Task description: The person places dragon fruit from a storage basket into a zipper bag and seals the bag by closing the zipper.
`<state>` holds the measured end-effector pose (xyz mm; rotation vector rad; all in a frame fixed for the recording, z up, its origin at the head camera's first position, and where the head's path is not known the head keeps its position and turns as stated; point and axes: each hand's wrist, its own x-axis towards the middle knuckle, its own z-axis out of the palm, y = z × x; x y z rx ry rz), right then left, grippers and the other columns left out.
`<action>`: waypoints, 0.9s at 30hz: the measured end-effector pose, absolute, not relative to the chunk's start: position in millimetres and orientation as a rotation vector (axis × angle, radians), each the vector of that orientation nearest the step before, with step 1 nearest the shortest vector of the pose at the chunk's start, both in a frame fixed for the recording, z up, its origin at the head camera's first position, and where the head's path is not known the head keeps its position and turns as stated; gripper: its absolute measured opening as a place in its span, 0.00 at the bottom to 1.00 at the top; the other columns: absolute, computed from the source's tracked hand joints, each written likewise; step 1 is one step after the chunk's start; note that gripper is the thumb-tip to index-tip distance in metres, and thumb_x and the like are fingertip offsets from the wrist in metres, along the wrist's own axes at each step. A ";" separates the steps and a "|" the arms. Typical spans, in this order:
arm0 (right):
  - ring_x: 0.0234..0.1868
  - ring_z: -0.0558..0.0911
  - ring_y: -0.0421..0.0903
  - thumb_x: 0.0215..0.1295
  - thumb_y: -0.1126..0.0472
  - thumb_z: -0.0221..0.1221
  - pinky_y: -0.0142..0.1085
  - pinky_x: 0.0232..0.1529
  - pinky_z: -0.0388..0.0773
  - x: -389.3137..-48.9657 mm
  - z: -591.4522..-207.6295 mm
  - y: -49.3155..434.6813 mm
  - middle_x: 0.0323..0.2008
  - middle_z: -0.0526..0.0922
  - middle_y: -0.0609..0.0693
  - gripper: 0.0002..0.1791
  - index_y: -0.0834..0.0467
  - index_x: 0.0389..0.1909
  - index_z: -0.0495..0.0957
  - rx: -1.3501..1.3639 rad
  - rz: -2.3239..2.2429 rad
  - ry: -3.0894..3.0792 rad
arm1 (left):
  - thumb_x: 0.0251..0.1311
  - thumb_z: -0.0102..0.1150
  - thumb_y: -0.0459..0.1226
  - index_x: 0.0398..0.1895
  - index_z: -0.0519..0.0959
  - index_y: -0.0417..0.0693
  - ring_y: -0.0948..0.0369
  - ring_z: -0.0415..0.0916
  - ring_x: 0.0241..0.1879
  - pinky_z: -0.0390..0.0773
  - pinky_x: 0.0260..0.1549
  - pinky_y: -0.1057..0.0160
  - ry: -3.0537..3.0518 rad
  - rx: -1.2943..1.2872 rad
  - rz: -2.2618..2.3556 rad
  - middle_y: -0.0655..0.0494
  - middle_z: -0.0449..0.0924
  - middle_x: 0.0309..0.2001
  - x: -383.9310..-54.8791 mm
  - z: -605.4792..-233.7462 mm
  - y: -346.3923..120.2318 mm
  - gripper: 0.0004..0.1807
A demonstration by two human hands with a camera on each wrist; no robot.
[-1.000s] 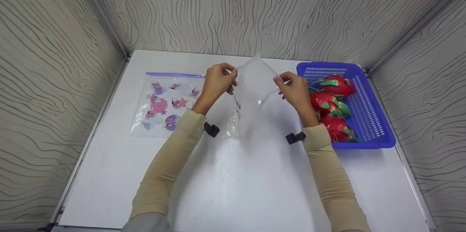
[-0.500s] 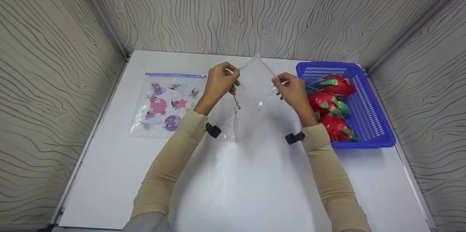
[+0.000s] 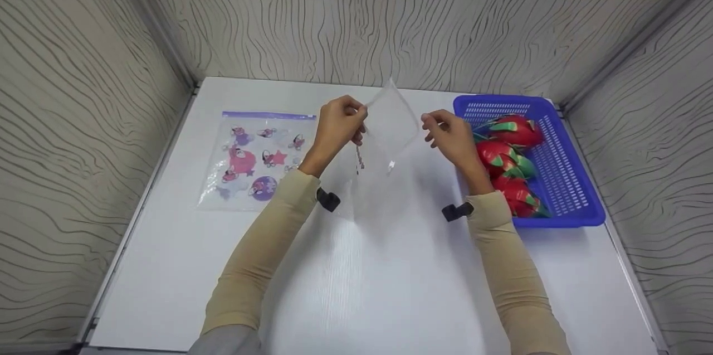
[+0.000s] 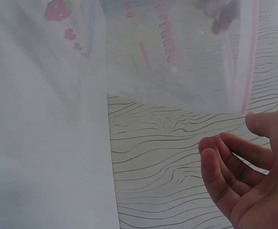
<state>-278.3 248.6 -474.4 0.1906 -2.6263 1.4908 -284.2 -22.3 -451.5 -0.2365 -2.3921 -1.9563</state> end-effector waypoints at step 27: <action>0.48 0.85 0.51 0.81 0.49 0.58 0.30 0.49 0.81 -279.2 -459.8 285.8 0.51 0.87 0.61 0.21 0.63 0.57 0.84 0.115 1.204 -2.700 | 0.74 0.58 0.33 0.43 0.82 0.36 0.64 0.79 0.17 0.87 0.21 0.62 -2.404 -0.222 -1.971 0.51 0.84 0.25 -281.9 -452.4 -22.6 0.08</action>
